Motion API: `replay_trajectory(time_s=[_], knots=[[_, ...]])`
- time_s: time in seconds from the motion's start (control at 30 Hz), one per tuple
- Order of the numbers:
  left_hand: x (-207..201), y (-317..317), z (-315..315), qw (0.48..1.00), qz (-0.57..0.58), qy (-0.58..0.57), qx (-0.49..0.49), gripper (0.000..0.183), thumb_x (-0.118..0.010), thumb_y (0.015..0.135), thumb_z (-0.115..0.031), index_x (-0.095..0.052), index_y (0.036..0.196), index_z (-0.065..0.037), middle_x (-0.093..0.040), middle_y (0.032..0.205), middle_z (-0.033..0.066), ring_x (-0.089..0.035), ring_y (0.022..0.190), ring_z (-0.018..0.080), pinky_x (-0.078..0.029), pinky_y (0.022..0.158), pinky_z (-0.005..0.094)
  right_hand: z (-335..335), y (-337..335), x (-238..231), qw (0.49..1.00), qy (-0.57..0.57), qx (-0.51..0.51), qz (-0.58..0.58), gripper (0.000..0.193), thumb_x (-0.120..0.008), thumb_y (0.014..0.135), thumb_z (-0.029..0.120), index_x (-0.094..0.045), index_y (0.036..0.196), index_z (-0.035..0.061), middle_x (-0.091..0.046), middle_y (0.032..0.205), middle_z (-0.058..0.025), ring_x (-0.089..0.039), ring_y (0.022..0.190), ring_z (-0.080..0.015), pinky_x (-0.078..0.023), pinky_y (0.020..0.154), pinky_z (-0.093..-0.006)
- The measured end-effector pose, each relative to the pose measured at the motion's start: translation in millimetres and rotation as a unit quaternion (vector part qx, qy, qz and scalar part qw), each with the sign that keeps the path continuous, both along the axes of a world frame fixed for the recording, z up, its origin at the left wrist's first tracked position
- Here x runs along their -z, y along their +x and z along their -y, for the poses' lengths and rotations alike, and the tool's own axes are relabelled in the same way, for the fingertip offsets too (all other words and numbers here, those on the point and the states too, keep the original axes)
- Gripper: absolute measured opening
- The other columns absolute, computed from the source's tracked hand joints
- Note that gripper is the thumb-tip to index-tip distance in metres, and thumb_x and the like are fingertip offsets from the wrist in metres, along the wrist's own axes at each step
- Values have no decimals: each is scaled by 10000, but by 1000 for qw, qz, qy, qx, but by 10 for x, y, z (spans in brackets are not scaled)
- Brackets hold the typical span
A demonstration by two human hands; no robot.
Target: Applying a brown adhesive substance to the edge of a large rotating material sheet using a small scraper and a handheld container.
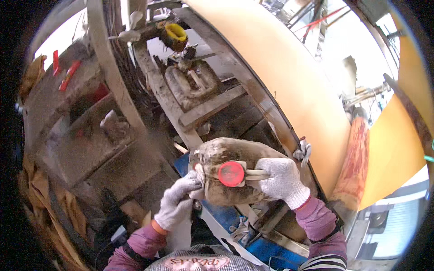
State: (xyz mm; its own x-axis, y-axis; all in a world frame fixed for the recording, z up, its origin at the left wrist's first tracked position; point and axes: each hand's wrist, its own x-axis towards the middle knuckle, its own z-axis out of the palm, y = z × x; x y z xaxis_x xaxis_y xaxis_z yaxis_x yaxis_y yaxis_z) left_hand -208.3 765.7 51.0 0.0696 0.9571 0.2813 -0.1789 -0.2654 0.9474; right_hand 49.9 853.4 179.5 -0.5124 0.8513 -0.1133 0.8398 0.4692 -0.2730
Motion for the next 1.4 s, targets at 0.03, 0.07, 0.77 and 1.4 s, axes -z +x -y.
replay_trajectory(time_s=[0.03,0.07,0.77,1.4], knots=[[64,25,74,999,6,-50,-16,380,-568,831,96,-667,1180,-17,-617,1339,202,-565,1302,298,-413,1109,406,-35,-4,1,1000,-8,11,-9,113,-704,710,179,-695,793,103,-629,687,-156,-644,636,-361,-507,569,-420],[69,73,119,997,-21,-47,-51,429,-575,807,114,-660,1205,-21,-623,1314,210,-570,1298,314,-438,1089,399,-48,2,7,1000,-7,19,-16,118,-696,709,165,-701,805,96,-631,697,-162,-643,637,-365,-507,570,-419],[465,524,-358,994,40,14,-104,549,-624,755,81,-606,1293,-30,-638,1292,182,-569,1284,325,-428,1103,412,-194,126,100,989,-72,79,-105,102,-716,714,94,-648,721,19,-545,609,-136,-542,539,-225,-451,541,-334],[1036,529,-259,981,5,2,-193,332,-628,911,-43,-615,1241,-8,-643,1230,148,-629,1166,236,-503,1015,345,-230,312,161,997,-26,67,-22,174,-682,814,84,-755,940,-11,-680,704,-108,-642,672,-150,-513,645,-311]])
